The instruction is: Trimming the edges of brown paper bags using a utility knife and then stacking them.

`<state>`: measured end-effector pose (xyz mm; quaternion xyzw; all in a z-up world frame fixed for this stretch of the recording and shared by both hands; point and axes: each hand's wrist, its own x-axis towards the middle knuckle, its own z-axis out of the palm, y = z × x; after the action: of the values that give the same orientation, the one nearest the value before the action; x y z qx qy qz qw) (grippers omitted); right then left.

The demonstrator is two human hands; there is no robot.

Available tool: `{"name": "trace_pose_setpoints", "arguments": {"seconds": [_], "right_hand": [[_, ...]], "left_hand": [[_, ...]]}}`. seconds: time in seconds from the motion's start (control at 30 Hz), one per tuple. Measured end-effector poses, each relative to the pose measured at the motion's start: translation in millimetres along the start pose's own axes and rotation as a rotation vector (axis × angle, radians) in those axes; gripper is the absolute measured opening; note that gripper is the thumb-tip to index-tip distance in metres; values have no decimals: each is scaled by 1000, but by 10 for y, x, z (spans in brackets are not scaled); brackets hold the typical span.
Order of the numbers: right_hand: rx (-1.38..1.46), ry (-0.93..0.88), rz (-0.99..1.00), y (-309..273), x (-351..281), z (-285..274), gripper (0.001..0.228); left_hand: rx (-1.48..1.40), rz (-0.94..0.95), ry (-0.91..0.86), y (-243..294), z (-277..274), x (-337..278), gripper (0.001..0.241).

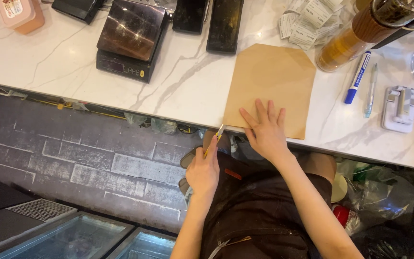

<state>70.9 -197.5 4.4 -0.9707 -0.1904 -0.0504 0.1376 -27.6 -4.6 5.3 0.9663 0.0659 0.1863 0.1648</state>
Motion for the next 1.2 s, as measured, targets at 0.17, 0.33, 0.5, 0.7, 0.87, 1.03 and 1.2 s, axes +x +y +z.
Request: {"name": "trace_pose_setpoints", "arguments": {"seconds": [0.17,0.33,0.5,0.7,0.87,1.03,1.2], "right_hand": [[5,-27,32,-83,27,-81,69],[80,-26,98,-46,138,36,67],[135,177,57,89,392,511,50],[28,83,22,-10,436,297,66],[34,29,40,-49,455,232,64],[33,9,51,-36,460,235,61],[33,29,50,-49,457,223,60]], "left_hand": [[10,-6,21,-1,-29,16,36],[14,17,58,-28,23,7,35],[-4,3,47,-44,36,-5,34],[18,-12,10,-25,81,77,34],[-17,-10,16,-30,112,164,33],[-29,-10,29,-31,162,270,32],[-39,-1,32,-17,194,357,33]]}}
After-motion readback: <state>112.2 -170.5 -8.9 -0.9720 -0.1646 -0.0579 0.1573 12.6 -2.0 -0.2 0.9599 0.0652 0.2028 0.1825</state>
